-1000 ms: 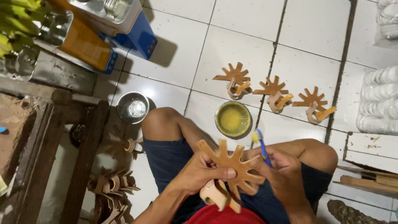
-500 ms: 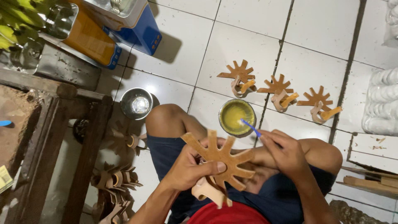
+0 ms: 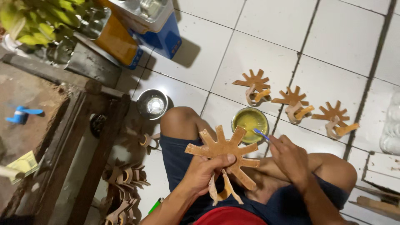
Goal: The person sits on the floor and uses a toothbrush to apply a yellow liquid from a metal bowl onto star-shaped wooden pieces. They handle each piece one at a time, coating the surfaces and placing them on the floor.
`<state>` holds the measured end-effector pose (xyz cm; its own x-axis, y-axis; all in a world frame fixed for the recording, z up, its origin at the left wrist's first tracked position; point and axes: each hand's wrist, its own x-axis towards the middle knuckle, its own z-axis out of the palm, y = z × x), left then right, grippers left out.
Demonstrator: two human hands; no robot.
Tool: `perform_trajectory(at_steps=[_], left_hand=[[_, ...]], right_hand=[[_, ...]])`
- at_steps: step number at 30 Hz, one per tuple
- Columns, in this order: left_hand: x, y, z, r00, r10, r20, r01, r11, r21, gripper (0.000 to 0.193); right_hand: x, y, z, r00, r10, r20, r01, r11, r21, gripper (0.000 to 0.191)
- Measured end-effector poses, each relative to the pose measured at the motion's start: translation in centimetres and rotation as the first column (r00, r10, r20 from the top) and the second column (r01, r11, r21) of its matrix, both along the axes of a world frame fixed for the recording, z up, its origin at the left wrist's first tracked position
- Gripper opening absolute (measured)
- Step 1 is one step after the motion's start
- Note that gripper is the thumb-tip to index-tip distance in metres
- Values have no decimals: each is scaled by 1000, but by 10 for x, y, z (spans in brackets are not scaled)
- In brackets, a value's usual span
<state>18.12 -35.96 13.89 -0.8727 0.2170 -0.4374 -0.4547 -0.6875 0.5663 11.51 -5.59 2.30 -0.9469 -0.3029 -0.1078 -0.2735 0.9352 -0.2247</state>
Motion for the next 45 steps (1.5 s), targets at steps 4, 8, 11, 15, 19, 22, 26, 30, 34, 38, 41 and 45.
perform_trajectory(at_steps=[4, 8, 11, 15, 19, 22, 26, 30, 34, 38, 41, 45], left_hand=[[-3, 4, -5, 993, -70, 92, 77, 994, -78, 22], [-4, 17, -4, 990, -89, 109, 106, 981, -159, 22], [-9, 34, 4, 985, -172, 14, 172, 974, -145, 28], [-8, 34, 21, 966, -247, -69, 239, 965, -112, 43], [-5, 29, 27, 966, -254, -56, 242, 955, -173, 49], [-4, 30, 26, 963, -265, -55, 255, 957, -134, 52], [-5, 34, 27, 973, -229, -10, 227, 971, -76, 52], [-7, 34, 30, 976, -216, 22, 215, 976, 9, 52], [-5, 36, 29, 977, -215, -2, 215, 977, 4, 51], [-3, 38, 27, 956, -294, -12, 292, 952, -87, 52], [-2, 37, 25, 957, -288, -36, 286, 956, -68, 52], [-2, 33, 21, 970, -229, 80, 231, 973, -5, 58]], right_hand=[[24, 77, 52, 948, 80, -309, -7, 974, 228, 24], [54, 93, 84, 839, -543, -20, 385, 621, -683, 14], [74, 58, 101, 840, -540, 55, 304, 384, -872, 11], [79, 5, 140, 915, -369, -160, 173, 721, -671, 21], [59, -31, 167, 972, -235, 13, 168, 652, -740, 26], [53, -36, 173, 966, -258, -5, 175, 670, -721, 25], [61, -29, 168, 961, -274, -28, 158, 632, -758, 27], [66, -25, 162, 955, -289, 60, 244, 659, -712, 26], [65, -26, 164, 965, -260, -18, 158, 638, -753, 25], [63, -27, 164, 971, -240, 7, 172, 677, -715, 27], [64, -26, 158, 946, -323, 25, 239, 645, -725, 26], [74, -16, 142, 975, -216, 48, 170, 591, -789, 28]])
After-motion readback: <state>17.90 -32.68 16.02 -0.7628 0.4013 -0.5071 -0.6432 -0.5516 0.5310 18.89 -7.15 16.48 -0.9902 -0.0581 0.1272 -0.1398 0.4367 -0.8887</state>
